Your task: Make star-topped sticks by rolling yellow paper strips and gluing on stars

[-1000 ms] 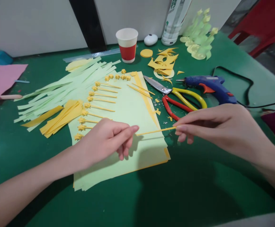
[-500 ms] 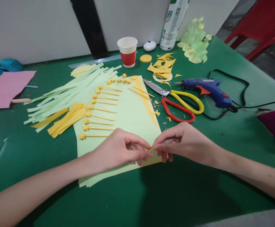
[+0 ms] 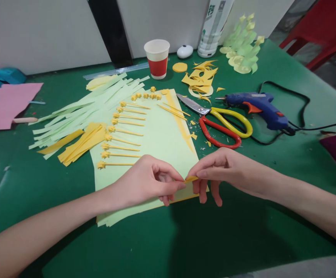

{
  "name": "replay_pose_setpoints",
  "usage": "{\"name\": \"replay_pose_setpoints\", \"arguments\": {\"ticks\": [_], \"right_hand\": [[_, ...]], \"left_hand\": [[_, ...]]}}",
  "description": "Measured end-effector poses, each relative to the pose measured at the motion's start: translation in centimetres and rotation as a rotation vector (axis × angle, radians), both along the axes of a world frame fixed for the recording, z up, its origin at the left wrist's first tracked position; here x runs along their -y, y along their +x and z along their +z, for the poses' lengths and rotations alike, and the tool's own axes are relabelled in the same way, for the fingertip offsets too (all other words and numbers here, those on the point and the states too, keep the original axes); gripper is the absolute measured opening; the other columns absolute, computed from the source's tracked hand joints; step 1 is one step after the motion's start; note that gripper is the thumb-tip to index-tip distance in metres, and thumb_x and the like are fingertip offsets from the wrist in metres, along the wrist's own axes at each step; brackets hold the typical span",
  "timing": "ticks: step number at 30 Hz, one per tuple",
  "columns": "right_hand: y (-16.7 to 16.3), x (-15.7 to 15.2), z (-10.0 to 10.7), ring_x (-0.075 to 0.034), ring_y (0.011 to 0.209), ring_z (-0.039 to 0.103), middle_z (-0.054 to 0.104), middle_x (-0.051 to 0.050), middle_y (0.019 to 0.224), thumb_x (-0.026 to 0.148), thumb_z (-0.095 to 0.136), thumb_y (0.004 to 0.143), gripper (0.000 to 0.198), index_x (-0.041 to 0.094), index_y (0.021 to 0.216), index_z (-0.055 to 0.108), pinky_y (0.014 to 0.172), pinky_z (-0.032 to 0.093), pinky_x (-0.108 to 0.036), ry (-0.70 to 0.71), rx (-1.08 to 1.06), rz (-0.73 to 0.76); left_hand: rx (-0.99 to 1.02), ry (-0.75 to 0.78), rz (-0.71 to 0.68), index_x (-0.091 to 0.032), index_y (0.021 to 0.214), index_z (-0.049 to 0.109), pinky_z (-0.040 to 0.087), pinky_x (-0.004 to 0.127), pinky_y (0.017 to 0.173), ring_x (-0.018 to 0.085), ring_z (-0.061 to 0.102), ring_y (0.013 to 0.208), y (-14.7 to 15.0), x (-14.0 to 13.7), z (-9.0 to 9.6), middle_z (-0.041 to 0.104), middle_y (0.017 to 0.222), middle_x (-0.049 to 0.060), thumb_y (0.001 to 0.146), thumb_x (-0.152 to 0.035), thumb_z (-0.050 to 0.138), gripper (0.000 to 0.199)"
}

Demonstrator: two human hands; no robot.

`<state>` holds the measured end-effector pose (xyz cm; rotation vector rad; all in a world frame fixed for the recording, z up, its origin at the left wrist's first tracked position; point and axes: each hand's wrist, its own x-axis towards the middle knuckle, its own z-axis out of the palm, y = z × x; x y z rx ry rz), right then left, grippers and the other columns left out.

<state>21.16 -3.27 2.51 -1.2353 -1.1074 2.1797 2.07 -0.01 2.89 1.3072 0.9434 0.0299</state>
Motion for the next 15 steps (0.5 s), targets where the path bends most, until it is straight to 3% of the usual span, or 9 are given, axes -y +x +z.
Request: {"name": "replay_pose_setpoints", "arguments": {"ticks": [15], "right_hand": [[-0.67,0.95,0.12,-0.005,0.045,0.055,0.062,0.001,0.053,0.017,0.069,0.061,0.007,0.014,0.066,0.067,0.042,0.046,-0.01,0.115,0.261,-0.109]], "left_hand": [[-0.02,-0.013,0.021,-0.012,0.073,0.067,0.046,0.013,0.045,0.007,0.056,0.042,0.12,0.18,0.04,0.06,0.048,-0.003,0.069,-0.021,0.066,0.01]]}}
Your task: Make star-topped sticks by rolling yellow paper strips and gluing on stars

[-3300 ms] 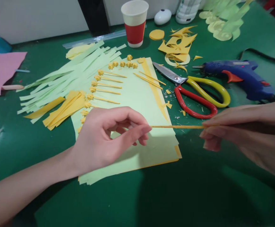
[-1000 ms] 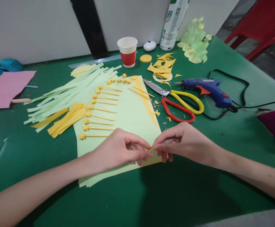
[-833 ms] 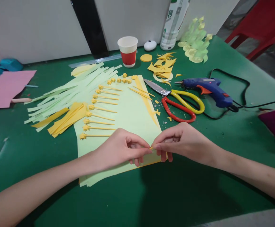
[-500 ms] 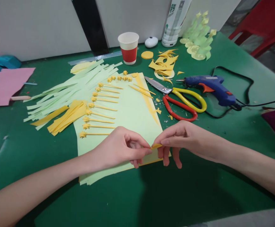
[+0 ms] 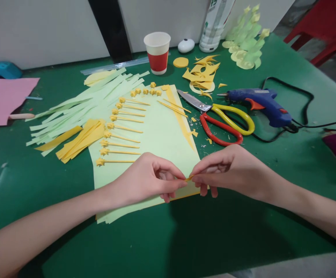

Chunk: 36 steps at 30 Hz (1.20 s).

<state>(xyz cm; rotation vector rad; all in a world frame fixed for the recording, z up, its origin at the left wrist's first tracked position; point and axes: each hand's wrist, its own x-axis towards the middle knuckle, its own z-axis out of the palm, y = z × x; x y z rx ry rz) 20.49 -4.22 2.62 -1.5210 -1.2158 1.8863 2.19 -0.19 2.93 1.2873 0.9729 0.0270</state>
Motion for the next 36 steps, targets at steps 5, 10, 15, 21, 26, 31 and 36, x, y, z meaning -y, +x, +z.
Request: {"name": "replay_pose_setpoints", "arguments": {"ticks": [5,10,15,21,26,31,36], "right_hand": [[0.1,0.4,0.3,-0.006,0.045,0.055,0.061,0.0,0.052,0.02,0.063,0.068,0.007,0.014,0.066,0.067,0.043,0.046,-0.011,0.113,0.05,0.029],[0.3,0.4,0.3,-0.009,0.045,0.057,0.062,-0.001,0.052,0.021,0.065,0.066,0.007,0.015,0.066,0.067,0.043,0.047,-0.014,0.085,0.058,0.06],[0.4,0.4,0.3,-0.008,0.044,0.057,0.062,-0.001,0.052,0.023,0.062,0.068,0.009,0.015,0.066,0.066,0.042,0.047,-0.013,0.081,0.049,0.057],[0.5,0.5,0.7,-0.007,0.042,0.055,0.061,0.0,0.049,0.021,0.063,0.067,0.008,0.014,0.066,0.067,0.04,0.045,-0.012,0.111,0.08,0.049],[0.5,0.6,1.2,-0.008,0.041,0.055,0.061,-0.002,0.048,0.024,0.062,0.066,0.012,0.013,0.064,0.067,0.041,0.047,-0.013,0.227,0.137,0.04],[0.6,0.5,1.4,-0.008,0.041,0.056,0.062,-0.002,0.049,0.023,0.061,0.067,0.012,0.013,0.063,0.067,0.041,0.048,-0.014,0.421,0.205,0.067],[0.7,0.3,1.5,-0.009,0.039,0.056,0.062,-0.002,0.049,0.022,0.06,0.067,0.012,0.014,0.06,0.067,0.038,0.046,-0.014,0.502,0.258,0.099]], "left_hand": [[-0.043,0.032,-0.061,-0.013,0.071,0.069,0.042,0.011,0.042,0.005,0.052,0.04,0.1,-0.1,0.4,0.057,0.047,-0.003,0.07,-0.021,0.064,0.01],[-0.055,0.044,-0.057,-0.013,0.067,0.067,0.04,0.012,0.04,0.005,0.049,0.038,0.2,0.0,0.5,0.055,0.045,-0.004,0.067,-0.019,0.067,0.006],[-0.06,0.064,-0.051,-0.013,0.065,0.066,0.039,0.012,0.041,0.004,0.049,0.039,0.2,-0.1,0.5,0.054,0.044,-0.005,0.066,-0.019,0.068,0.006],[-0.042,0.049,-0.042,-0.015,0.06,0.065,0.041,0.013,0.042,0.006,0.05,0.04,0.2,0.0,0.8,0.056,0.045,-0.004,0.067,-0.022,0.068,0.01],[-0.033,0.091,-0.086,-0.015,0.064,0.066,0.043,0.014,0.046,0.007,0.053,0.043,-0.1,-0.1,1.0,0.058,0.046,-0.003,0.073,-0.028,0.062,0.017],[-0.017,0.145,-0.161,-0.016,0.072,0.066,0.043,0.014,0.048,0.008,0.056,0.046,-0.3,-0.2,1.0,0.058,0.045,-0.005,0.079,-0.029,0.051,0.021],[-0.007,0.12,-0.199,-0.017,0.073,0.065,0.044,0.014,0.05,0.008,0.057,0.045,-0.5,-0.3,1.0,0.058,0.044,-0.006,0.083,-0.026,0.046,0.023]]}}
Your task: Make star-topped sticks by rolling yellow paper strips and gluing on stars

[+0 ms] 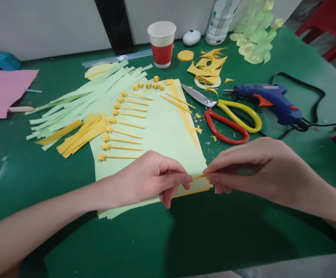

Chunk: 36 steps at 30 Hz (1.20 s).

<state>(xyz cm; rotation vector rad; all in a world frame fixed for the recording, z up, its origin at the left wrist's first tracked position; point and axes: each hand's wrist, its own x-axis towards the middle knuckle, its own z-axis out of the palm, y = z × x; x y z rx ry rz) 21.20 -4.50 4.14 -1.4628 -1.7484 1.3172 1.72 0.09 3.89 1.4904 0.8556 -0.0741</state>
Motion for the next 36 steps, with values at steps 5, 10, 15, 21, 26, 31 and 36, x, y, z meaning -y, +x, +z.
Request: {"name": "replay_pose_setpoints", "arguments": {"ticks": [5,10,15,21,26,31,36], "right_hand": [[0.8,0.3,-0.1,-0.007,0.04,0.055,0.062,0.0,0.05,0.022,0.06,0.07,0.011,0.018,0.063,0.068,0.04,0.045,-0.013,0.089,0.036,-0.031],[1.9,0.1,0.3,-0.008,0.041,0.056,0.063,0.0,0.05,0.026,0.063,0.068,0.009,0.022,0.062,0.068,0.039,0.046,-0.013,0.097,0.079,-0.095],[2.9,-0.3,0.5,-0.01,0.039,0.057,0.061,-0.002,0.046,0.026,0.066,0.065,0.008,0.021,0.059,0.069,0.037,0.046,-0.012,0.059,0.093,-0.195],[3.4,-0.5,0.3,-0.01,0.036,0.056,0.061,-0.002,0.045,0.027,0.068,0.064,0.008,0.02,0.059,0.07,0.035,0.046,-0.01,0.094,0.069,-0.227],[3.5,-0.6,0.2,-0.011,0.034,0.056,0.06,-0.001,0.043,0.025,0.07,0.062,0.006,0.021,0.057,0.07,0.033,0.046,-0.009,0.154,0.047,-0.209],[3.5,-0.7,0.2,-0.01,0.034,0.056,0.061,0.0,0.044,0.024,0.069,0.063,0.004,0.023,0.059,0.07,0.034,0.046,-0.008,0.165,0.032,-0.187],[3.6,-0.7,0.2,-0.009,0.033,0.055,0.059,0.0,0.042,0.022,0.069,0.064,0.006,0.023,0.059,0.07,0.033,0.045,-0.008,0.165,-0.005,-0.197]], "left_hand": [[-0.006,-0.048,0.014,-0.018,0.07,0.062,0.043,0.016,0.051,0.009,0.057,0.046,-0.1,-0.3,0.1,0.056,0.043,-0.007,0.082,-0.035,0.047,0.025],[-0.024,-0.081,0.034,-0.018,0.066,0.059,0.046,0.018,0.056,0.009,0.059,0.047,-0.2,-0.8,0.4,0.058,0.044,-0.005,0.082,-0.036,0.049,0.026],[0.031,-0.13,0.098,-0.017,0.062,0.057,0.047,0.015,0.048,0.008,0.06,0.045,-0.3,-1.4,0.5,0.061,0.046,-0.004,0.083,-0.029,0.052,0.024],[0.08,-0.189,0.141,-0.016,0.064,0.059,0.049,0.014,0.045,0.008,0.062,0.047,-0.4,-1.7,0.3,0.063,0.05,-0.005,0.081,-0.024,0.056,0.02],[0.11,-0.21,0.174,-0.016,0.062,0.059,0.049,0.011,0.045,0.007,0.063,0.048,-0.4,-1.7,0.2,0.064,0.051,-0.006,0.079,-0.022,0.059,0.018],[0.116,-0.197,0.187,-0.016,0.061,0.057,0.049,0.01,0.044,0.006,0.061,0.046,-0.5,-1.6,0.2,0.064,0.049,-0.005,0.076,-0.022,0.062,0.017],[0.145,-0.103,0.165,-0.017,0.067,0.057,0.05,0.012,0.046,0.007,0.061,0.048,-0.5,-1.4,0.2,0.064,0.053,-0.005,0.081,-0.027,0.056,0.017]]}}
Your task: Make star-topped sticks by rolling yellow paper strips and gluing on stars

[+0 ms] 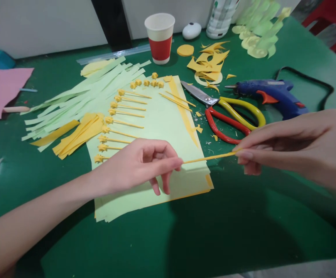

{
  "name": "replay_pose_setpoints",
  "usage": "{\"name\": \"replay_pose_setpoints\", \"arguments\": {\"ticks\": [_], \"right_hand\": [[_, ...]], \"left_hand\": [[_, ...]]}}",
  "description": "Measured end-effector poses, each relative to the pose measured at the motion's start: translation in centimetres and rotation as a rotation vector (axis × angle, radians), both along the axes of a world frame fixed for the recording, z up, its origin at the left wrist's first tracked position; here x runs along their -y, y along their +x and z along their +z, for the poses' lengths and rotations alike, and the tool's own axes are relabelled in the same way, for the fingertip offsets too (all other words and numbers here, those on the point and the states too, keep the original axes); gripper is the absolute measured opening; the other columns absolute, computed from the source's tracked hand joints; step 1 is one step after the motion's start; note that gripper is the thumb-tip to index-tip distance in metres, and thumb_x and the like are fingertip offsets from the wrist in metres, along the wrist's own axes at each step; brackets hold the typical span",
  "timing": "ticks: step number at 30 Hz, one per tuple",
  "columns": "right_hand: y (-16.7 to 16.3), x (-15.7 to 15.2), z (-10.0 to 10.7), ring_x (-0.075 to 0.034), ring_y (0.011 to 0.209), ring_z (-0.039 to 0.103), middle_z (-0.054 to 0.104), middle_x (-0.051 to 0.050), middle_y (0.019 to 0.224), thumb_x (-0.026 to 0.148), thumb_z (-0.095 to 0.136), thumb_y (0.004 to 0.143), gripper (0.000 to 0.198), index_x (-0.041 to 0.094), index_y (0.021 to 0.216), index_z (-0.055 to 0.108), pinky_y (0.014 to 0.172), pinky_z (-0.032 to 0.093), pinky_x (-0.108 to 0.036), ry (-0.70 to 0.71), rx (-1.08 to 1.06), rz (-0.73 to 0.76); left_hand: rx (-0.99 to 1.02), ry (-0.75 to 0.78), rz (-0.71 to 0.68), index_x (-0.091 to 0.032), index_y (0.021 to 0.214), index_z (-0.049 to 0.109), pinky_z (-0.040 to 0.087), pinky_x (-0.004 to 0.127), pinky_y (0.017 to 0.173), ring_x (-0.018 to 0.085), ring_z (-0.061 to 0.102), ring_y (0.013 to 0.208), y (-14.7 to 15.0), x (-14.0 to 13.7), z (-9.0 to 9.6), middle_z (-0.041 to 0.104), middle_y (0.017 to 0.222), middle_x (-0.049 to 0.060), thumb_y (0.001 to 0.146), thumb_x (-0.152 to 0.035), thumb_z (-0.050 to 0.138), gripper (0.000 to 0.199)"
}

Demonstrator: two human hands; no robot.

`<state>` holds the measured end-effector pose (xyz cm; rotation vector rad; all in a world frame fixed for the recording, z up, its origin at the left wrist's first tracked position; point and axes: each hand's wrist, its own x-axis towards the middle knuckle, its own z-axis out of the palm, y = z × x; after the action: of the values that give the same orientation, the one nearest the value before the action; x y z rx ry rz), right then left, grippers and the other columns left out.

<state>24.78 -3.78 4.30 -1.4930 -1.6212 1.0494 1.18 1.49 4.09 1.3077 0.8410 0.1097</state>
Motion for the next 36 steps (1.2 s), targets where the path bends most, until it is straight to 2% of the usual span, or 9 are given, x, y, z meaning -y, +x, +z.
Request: {"name": "replay_pose_setpoints", "arguments": {"ticks": [4,8,13,19,25,28,30,31,36], "right_hand": [[0.1,0.0,-0.1,-0.01,0.035,0.055,0.06,-0.001,0.044,0.022,0.07,0.065,0.005,0.023,0.06,0.07,0.033,0.045,-0.008,0.003,-0.009,-0.009],[0.1,0.2,-0.1,-0.008,0.035,0.055,0.06,0.001,0.044,0.021,0.069,0.066,0.007,0.024,0.059,0.07,0.034,0.045,-0.007,0.021,-0.008,-0.008],[0.2,0.6,-0.4,-0.007,0.038,0.057,0.061,0.004,0.046,0.022,0.069,0.067,0.006,0.027,0.063,0.07,0.037,0.047,-0.008,0.134,0.073,-0.064],[0.1,0.9,-0.1,-0.006,0.045,0.059,0.064,0.005,0.054,0.025,0.068,0.068,0.006,0.027,0.063,0.068,0.04,0.047,-0.01,0.248,0.177,-0.055],[0.1,0.9,0.4,-0.007,0.043,0.056,0.065,0.004,0.056,0.035,0.061,0.074,0.016,0.027,0.062,0.065,0.033,0.038,-0.018,0.396,0.364,0.035],[0.1,0.9,0.0,-0.007,0.043,0.056,0.066,0.004,0.058,0.034,0.062,0.075,0.015,0.027,0.062,0.065,0.034,0.037,-0.02,0.494,0.324,0.039],[-0.1,0.8,-0.4,-0.007,0.042,0.055,0.065,0.005,0.056,0.029,0.065,0.073,0.01,0.026,0.063,0.065,0.032,0.037,-0.019,0.512,0.27,0.003],[-0.3,0.7,-0.6,-0.007,0.042,0.055,0.065,0.005,0.055,0.026,0.067,0.071,0.008,0.025,0.063,0.066,0.033,0.039,-0.018,0.468,0.238,0.0],[-1.2,0.5,-1.4,-0.009,0.042,0.057,0.063,0.001,0.051,0.022,0.069,0.066,0.006,0.018,0.062,0.068,0.042,0.05,-0.014,0.055,-0.088,-0.072]], "left_hand": [[-0.003,0.079,0.014,-0.017,0.072,0.055,0.05,0.015,0.045,0.009,0.061,0.049,0.2,0.4,-0.2,0.062,0.054,-0.005,0.081,-0.029,0.054,0.015],[0.032,0.231,0.065,-0.016,0.067,0.056,0.05,0.013,0.046,0.007,0.059,0.046,0.4,1.0,-0.4,0.061,0.053,-0.004,0.079,-0.024,0.055,0.015],[0.045,0.372,0.092,-0.015,0.062,0.058,0.046,0.009,0.046,0.005,0.058,0.045,0.1,1.2,-0.1,0.06,0.05,-0.004,0.081,-0.024,0.053,0.021],[0.031,0.3,0.071,-0.017,0.059,0.057,0.045,0.01,0.047,0.005,0.059,0.046,-0.1,1.0,0.2,0.06,0.048,-0.005,0.082,-0.024,0.052,0.025],[0.073,0.097,0.067,-0.017,0.06,0.056,0.043,0.01,0.047,0.005,0.059,0.045,-0.2,0.6,0.1,0.06,0.047,-0.006,0.084,-0.027,0.05,0.026],[0.076,0.067,0.028,-0.017,0.059,0.054,0.044,0.012,0.047,0.006,0.06,0.045,-0.2,0.4,-0.1,0.059,0.046,-0.005,0.085,-0.029,0.047,0.029],[0.039,0.163,0.017,-0.016,0.058,0.053,0.046,0.014,0.048,0.007,0.06,0.046,-0.1,0.4,-0.2,0.059,0.048,-0.004,0.087,-0.031,0.044,0.033],[0.011,0.252,0.02,-0.016,0.059,0.053,0.047,0.015,0.049,0.008,0.06,0.047,-0.1,0.5,-0.3,0.059,0.05,-0.003,0.087,-0.031,0.043,0.034],[-0.089,0.854,-0.049,-0.016,0.093,0.06,0.049,0.017,0.055,0.011,0.064,0.063,-0.2,1.3,-1.1,0.069,0.079,0.002,0.08,-0.034,0.058,0.023]]}}
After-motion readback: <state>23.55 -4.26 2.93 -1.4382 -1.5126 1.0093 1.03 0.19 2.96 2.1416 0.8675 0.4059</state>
